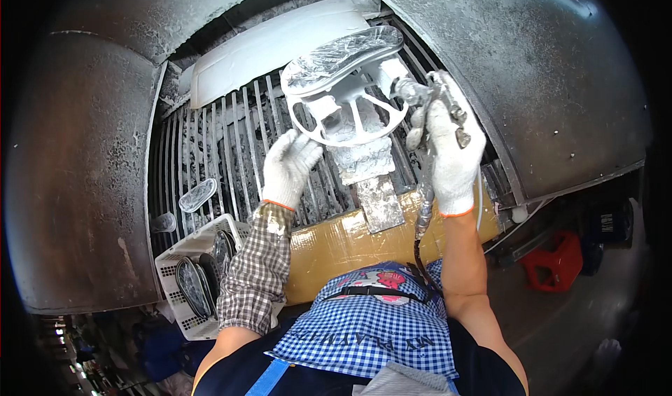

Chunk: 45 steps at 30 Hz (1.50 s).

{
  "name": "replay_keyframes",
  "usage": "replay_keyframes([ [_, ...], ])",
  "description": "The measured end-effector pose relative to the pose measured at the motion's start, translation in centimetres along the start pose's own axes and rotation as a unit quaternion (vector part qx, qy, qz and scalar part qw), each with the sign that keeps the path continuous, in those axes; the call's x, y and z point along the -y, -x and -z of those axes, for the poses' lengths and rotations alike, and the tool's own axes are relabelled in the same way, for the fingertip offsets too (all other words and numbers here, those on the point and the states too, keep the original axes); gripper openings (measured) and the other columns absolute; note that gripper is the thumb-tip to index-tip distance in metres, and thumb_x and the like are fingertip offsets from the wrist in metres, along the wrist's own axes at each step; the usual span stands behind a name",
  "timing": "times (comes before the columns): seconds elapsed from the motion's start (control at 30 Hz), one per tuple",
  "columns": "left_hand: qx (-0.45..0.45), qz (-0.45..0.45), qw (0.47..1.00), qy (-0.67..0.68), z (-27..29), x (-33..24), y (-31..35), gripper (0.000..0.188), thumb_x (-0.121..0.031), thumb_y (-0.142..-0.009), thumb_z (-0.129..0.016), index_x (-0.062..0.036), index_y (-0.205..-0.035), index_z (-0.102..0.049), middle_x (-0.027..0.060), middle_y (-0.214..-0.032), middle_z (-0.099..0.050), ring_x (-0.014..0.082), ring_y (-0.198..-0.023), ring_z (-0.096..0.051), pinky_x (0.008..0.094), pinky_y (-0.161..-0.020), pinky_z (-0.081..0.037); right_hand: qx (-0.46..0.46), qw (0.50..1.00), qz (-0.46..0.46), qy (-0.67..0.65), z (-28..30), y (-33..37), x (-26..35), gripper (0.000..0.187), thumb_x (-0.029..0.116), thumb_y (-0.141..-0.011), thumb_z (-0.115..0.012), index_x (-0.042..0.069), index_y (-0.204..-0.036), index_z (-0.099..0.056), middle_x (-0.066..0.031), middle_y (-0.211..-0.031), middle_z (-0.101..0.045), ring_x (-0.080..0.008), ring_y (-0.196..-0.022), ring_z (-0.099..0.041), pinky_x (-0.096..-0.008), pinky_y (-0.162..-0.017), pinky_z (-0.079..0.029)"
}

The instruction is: The person sprays a white coating onto various plastic objects, including a wheel-like part and a shoe sole, using a spray gun. The person picks up each item from a white basket, sprays it thoroughly, and places it on a metal grate to dry.

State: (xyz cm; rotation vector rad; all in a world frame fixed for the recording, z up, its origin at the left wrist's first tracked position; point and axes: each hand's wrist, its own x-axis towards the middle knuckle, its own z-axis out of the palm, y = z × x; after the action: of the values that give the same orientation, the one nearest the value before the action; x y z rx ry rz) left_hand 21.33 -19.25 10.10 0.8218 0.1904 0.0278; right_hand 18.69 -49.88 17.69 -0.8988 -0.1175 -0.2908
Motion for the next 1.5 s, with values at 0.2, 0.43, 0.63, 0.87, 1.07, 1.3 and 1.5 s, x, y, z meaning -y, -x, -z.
replay_keyframes([
  [0.2,0.020,0.071,0.996,0.058,-0.9,2.9,1.4,0.037,-0.018,-0.101,-0.064,0.0063,-0.128,-0.060,0.0274,-0.128,-0.067,0.0415,-0.116,-0.069,0.0559,-0.102,-0.060,0.096,0.972,0.117,0.177,-0.9,-1.1,-1.5,0.045,0.010,-0.109,-0.059,-0.005,-0.151,-0.053,-0.0082,-0.115,-0.072,-0.0077,-0.087,-0.065,-0.0236,-0.073,-0.056],
  [0.43,0.012,0.093,0.993,0.077,-2.0,3.6,2.2,0.040,-0.020,-0.105,-0.061,0.0052,-0.135,-0.057,0.0255,-0.131,-0.066,0.0402,-0.120,-0.067,0.0535,-0.106,-0.057,0.036,0.996,0.020,0.078,-2.4,-0.3,-0.3,0.048,0.005,-0.104,-0.066,-0.010,-0.148,-0.056,-0.0170,-0.133,-0.071,-0.0183,-0.119,-0.067,-0.0317,-0.104,-0.052],
  [0.63,0.044,0.066,0.994,0.072,-2.9,3.3,2.1,0.042,-0.018,-0.100,-0.065,0.0080,-0.132,-0.057,0.0309,-0.135,-0.063,0.0431,-0.124,-0.065,0.0592,-0.109,-0.054,-0.002,0.998,0.018,0.053,-1.5,-0.1,0.1,0.046,0.003,-0.105,-0.063,-0.007,-0.149,-0.055,-0.0058,-0.111,-0.072,-0.0045,-0.079,-0.061,-0.0218,-0.067,-0.052],
  [0.87,0.037,0.072,0.993,0.088,-2.7,2.8,2.3,0.044,-0.016,-0.102,-0.062,0.0086,-0.138,-0.054,0.0279,-0.138,-0.063,0.0403,-0.127,-0.064,0.0565,-0.110,-0.055,-0.058,0.996,0.043,0.055,-0.8,-0.1,1.6,0.046,0.006,-0.108,-0.062,-0.005,-0.151,-0.052,-0.0060,-0.099,-0.069,-0.0051,-0.075,-0.060,-0.0207,-0.063,-0.051],
  [1.07,0.043,0.055,0.994,0.082,-2.8,2.4,2.1,0.037,-0.021,-0.100,-0.067,0.0071,-0.124,-0.062,0.0335,-0.140,-0.060,0.0456,-0.127,-0.063,0.0595,-0.111,-0.053,-0.092,0.994,0.048,0.041,-1.5,0.7,2.6,0.043,0.005,-0.109,-0.060,-0.004,-0.150,-0.053,-0.0066,-0.098,-0.068,-0.0059,-0.078,-0.061,-0.0207,-0.064,-0.052],
  [1.3,0.046,0.046,0.995,0.076,-1.5,1.7,1.5,0.041,-0.026,-0.100,-0.067,0.0068,-0.125,-0.064,0.0320,-0.131,-0.066,0.0434,-0.122,-0.067,0.0567,-0.106,-0.057,-0.051,0.998,0.021,0.002,-1.1,0.9,2.6,0.042,0.007,-0.109,-0.060,-0.004,-0.150,-0.054,-0.0057,-0.098,-0.068,-0.0064,-0.077,-0.061,-0.0217,-0.063,-0.053],
  [1.5,0.025,0.010,0.997,0.070,-1.0,0.8,0.8,0.042,-0.026,-0.101,-0.066,0.0072,-0.126,-0.062,0.0303,-0.131,-0.067,0.0456,-0.123,-0.067,0.0590,-0.104,-0.058,-0.067,0.995,0.036,0.064,0.7,1.1,3.9,0.046,0.007,-0.109,-0.060,-0.004,-0.152,-0.050,-0.0068,-0.106,-0.069,-0.0055,-0.080,-0.060,-0.0202,-0.065,-0.053],
])
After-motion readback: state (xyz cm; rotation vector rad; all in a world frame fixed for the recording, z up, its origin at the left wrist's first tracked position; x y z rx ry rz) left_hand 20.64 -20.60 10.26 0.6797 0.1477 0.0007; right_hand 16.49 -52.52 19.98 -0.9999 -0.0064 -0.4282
